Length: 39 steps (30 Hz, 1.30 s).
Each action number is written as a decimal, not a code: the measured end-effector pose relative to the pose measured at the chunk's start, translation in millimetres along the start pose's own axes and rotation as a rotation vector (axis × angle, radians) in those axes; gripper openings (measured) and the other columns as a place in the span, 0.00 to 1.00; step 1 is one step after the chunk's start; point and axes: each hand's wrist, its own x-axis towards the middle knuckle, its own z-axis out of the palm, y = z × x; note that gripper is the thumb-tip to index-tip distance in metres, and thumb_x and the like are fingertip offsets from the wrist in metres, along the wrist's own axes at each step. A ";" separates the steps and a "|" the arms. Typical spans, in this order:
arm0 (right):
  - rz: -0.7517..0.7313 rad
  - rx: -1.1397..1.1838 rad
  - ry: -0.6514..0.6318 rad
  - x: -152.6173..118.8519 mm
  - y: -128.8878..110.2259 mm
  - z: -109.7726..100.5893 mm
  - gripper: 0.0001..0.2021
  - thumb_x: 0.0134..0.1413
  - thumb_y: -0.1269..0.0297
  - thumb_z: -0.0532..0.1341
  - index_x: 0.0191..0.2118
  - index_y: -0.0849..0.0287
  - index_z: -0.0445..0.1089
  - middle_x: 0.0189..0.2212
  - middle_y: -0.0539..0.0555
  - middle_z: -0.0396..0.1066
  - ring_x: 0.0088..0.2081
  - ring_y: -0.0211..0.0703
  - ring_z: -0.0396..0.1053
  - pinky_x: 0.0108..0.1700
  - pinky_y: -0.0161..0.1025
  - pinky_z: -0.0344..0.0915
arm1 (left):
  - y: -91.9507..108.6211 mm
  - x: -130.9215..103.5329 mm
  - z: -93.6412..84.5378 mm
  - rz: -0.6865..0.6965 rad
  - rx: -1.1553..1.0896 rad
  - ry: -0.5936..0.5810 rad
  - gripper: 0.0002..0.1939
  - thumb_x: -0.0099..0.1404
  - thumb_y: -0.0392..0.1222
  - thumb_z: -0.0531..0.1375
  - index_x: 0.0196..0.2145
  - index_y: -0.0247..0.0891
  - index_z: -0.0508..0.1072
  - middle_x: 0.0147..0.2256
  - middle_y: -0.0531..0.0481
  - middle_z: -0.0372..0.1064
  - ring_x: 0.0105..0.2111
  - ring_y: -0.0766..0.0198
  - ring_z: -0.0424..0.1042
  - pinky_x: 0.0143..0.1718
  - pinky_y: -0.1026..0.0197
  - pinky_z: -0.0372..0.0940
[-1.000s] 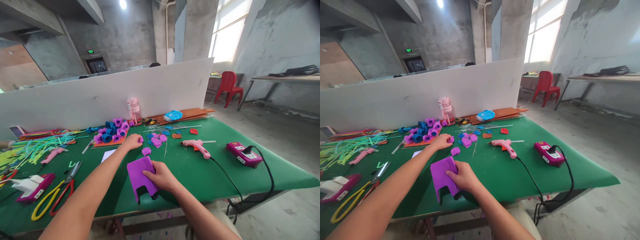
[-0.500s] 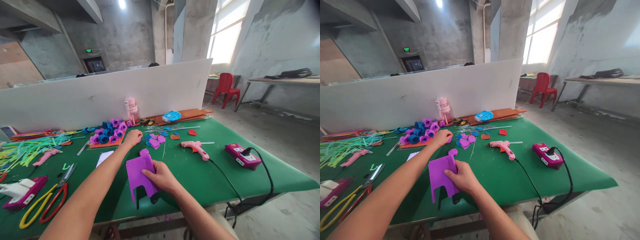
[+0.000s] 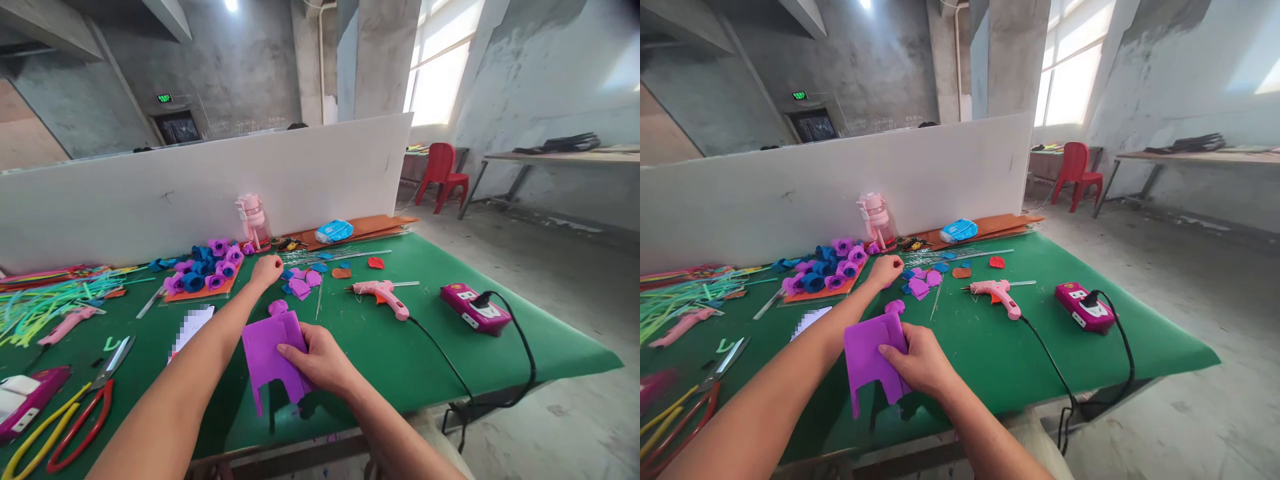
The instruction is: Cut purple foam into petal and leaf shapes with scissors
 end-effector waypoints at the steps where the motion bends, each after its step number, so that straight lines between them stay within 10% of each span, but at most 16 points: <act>1: -0.008 -0.001 -0.004 -0.4 -0.3 0.2 0.10 0.50 0.61 0.60 0.35 0.62 0.72 0.26 0.50 0.69 0.28 0.38 0.62 0.27 0.32 0.59 | 2.6 -0.7 1.4 0.019 0.005 -0.010 0.14 0.66 0.45 0.56 0.47 0.36 0.68 0.46 0.45 0.67 0.42 0.60 0.69 0.43 0.52 0.67; 21: -0.011 -0.023 0.000 -1.8 -0.1 -3.4 0.08 0.50 0.63 0.59 0.33 0.62 0.70 0.25 0.49 0.68 0.26 0.37 0.60 0.26 0.32 0.56 | 44.8 -39.6 0.8 0.536 -0.018 0.017 0.10 0.57 0.44 0.61 0.38 0.44 0.75 0.39 0.51 0.71 0.43 0.57 0.66 0.44 0.58 0.61; 39: 0.007 -0.109 -0.112 -5.6 -5.1 -6.0 0.07 0.49 0.65 0.59 0.33 0.62 0.72 0.25 0.48 0.69 0.27 0.38 0.62 0.29 0.32 0.58 | 42.9 -21.0 -15.6 0.411 -0.078 0.057 0.08 0.62 0.34 0.56 0.33 0.36 0.75 0.34 0.48 0.74 0.38 0.61 0.70 0.42 0.57 0.64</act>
